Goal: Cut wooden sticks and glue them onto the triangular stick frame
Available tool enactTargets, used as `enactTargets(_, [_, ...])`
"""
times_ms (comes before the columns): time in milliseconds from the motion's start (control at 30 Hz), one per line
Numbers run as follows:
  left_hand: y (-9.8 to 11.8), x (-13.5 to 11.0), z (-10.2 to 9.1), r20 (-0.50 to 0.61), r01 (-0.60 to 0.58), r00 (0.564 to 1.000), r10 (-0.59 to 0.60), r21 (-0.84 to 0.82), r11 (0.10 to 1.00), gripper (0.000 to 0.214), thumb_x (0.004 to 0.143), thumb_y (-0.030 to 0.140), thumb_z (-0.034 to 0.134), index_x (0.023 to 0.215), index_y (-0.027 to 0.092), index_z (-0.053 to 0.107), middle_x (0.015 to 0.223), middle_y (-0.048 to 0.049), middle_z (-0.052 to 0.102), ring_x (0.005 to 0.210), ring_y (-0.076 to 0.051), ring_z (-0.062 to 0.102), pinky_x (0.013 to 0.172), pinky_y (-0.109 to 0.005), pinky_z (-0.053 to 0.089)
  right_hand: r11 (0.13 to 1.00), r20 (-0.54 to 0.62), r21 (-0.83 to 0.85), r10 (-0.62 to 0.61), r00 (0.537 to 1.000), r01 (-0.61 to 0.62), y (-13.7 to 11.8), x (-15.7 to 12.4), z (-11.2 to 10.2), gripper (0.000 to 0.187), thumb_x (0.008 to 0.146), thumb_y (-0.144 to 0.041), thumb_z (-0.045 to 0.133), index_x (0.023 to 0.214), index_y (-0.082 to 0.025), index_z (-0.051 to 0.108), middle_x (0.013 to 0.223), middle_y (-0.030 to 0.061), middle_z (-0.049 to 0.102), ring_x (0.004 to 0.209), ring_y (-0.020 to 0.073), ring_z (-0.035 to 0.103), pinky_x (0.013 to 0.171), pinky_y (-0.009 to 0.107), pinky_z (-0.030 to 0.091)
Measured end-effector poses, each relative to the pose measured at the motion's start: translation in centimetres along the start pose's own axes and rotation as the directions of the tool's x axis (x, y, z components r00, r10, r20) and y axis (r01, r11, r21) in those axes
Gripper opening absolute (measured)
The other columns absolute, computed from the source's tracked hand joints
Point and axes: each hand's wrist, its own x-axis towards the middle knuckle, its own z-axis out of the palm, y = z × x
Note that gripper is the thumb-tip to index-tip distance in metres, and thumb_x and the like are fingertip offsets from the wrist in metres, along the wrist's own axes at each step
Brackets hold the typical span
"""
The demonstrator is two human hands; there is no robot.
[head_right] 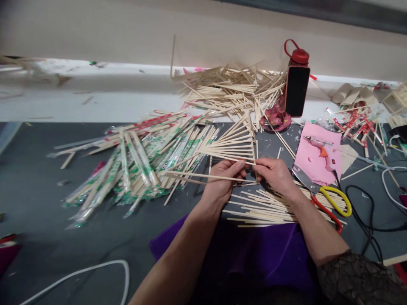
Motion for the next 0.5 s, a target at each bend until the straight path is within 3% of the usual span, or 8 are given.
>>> enactTargets(133, [-0.09,0.1,-0.08,0.006,0.006,1.0,-0.006,0.002,1.0,0.036,0.056,0.043,0.083,0.07,0.013,0.068,0.05,0.0021,0.058,0.039,-0.005,0.044,0.038,-0.018,0.031,0.996,0.011,0.074,0.043,0.999,-0.044,-0.19,-0.07,0.12,0.031,0.084,-0.037,0.057,0.1,-0.018,0.076,0.056,-0.0025,0.059,0.047,0.0091,0.048,0.045,0.019,0.035])
enactTargets(500, [0.17,-0.16,-0.01,0.015,-0.004,1.0,0.004,-0.011,1.0,0.036,0.057,0.042,0.083,0.07,0.012,0.069,0.05,0.0021,0.057,0.041,-0.005,0.045,0.04,-0.017,0.032,0.991,0.039,0.116,0.068,0.997,-0.072,-0.21,-0.04,0.23,0.03,0.085,-0.035,0.055,0.098,-0.017,0.076,0.056,-0.0014,0.063,0.048,0.0088,0.053,0.046,0.018,0.043])
